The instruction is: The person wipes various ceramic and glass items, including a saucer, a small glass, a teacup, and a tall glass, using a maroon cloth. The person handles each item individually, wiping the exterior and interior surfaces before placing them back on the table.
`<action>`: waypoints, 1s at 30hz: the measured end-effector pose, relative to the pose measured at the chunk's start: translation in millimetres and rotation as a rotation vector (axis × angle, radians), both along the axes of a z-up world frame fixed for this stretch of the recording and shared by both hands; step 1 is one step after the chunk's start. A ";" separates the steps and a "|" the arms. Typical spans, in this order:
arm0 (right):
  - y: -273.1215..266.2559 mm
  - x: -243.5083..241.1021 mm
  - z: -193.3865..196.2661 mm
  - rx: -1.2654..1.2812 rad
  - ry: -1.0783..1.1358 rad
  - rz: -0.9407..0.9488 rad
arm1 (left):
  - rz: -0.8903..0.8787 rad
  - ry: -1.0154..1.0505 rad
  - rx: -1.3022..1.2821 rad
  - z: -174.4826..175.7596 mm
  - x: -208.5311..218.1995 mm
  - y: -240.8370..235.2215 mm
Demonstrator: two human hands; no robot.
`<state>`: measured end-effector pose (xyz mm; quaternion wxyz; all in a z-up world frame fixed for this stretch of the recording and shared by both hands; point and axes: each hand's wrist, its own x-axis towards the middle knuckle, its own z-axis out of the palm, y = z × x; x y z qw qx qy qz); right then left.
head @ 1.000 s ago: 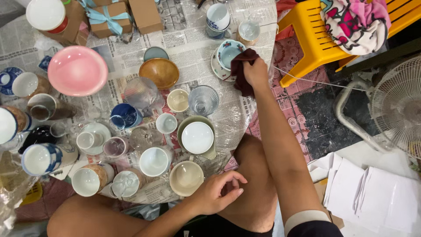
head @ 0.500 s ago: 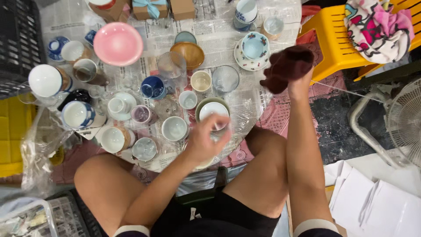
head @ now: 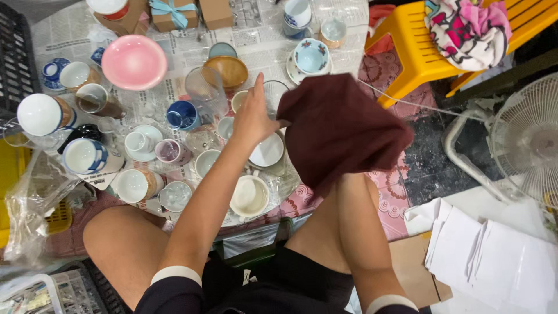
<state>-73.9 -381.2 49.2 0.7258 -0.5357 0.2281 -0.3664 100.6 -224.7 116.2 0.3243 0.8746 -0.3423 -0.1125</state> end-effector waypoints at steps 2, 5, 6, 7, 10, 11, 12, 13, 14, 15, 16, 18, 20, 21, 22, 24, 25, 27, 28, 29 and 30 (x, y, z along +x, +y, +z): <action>-5.7 -2.9 1.2 0.005 0.004 -0.009 | -0.043 0.002 0.035 -2.4 4.2 1.4; -14.0 -5.4 5.2 -0.005 0.011 0.003 | -0.083 0.001 0.009 -6.1 13.7 0.5; -14.6 -5.5 5.9 -0.006 0.018 0.011 | -0.090 0.001 -0.010 -7.8 15.6 0.3; -16.3 -4.5 6.8 -0.007 0.020 0.018 | -0.087 -0.005 -0.028 -9.5 16.3 0.1; -16.0 -0.1 7.6 0.000 0.020 0.030 | -0.077 -0.041 -0.088 -10.7 19.0 0.7; -16.1 2.9 7.8 0.001 0.018 0.028 | -0.077 -0.061 -0.114 -9.3 19.9 0.5; -16.5 4.0 8.3 0.006 0.012 0.020 | -0.079 -0.079 -0.140 -7.4 20.6 -0.9; -17.1 5.9 8.6 0.009 0.008 0.012 | -0.076 -0.087 -0.173 -4.8 21.3 -2.2; -17.0 7.2 8.7 0.011 -0.003 0.008 | -0.071 -0.094 -0.205 -1.4 21.8 -2.9; -16.9 6.4 9.2 0.016 -0.008 -0.001 | -0.066 -0.101 -0.237 2.9 22.3 -3.9; -16.1 6.5 9.6 0.021 -0.011 -0.006 | -0.074 -0.096 -0.280 8.2 22.8 -4.4; -15.9 7.5 12.6 0.022 -0.022 -0.013 | -0.090 -0.091 -0.366 22.5 25.1 -4.0; -17.8 9.3 18.5 0.022 -0.041 -0.023 | -0.108 -0.073 -0.474 39.8 25.6 -1.2; -20.1 10.0 22.4 0.013 -0.055 -0.034 | -0.118 -0.063 -0.527 49.0 25.4 0.6; -22.0 9.0 26.6 0.007 -0.070 -0.043 | -0.140 -0.061 -0.562 58.3 25.2 4.5; -25.2 8.4 36.1 -0.011 -0.090 -0.043 | -0.180 -0.057 -0.634 76.4 24.3 18.2; -27.3 8.8 42.1 -0.024 -0.103 -0.038 | -0.189 0.004 -0.671 84.1 22.0 27.9; -24.3 10.9 53.9 -0.050 -0.120 -0.001 | -0.202 0.120 -0.747 96.5 13.8 52.2; -18.6 10.1 59.4 -0.056 -0.136 0.019 | -0.226 0.218 -0.818 101.0 10.1 61.7; -9.1 10.4 64.0 -0.058 -0.150 0.037 | -0.251 0.317 -0.889 104.6 6.6 71.1; 2.4 11.7 68.4 -0.063 -0.157 0.072 | -0.268 0.390 -0.917 107.4 0.6 83.7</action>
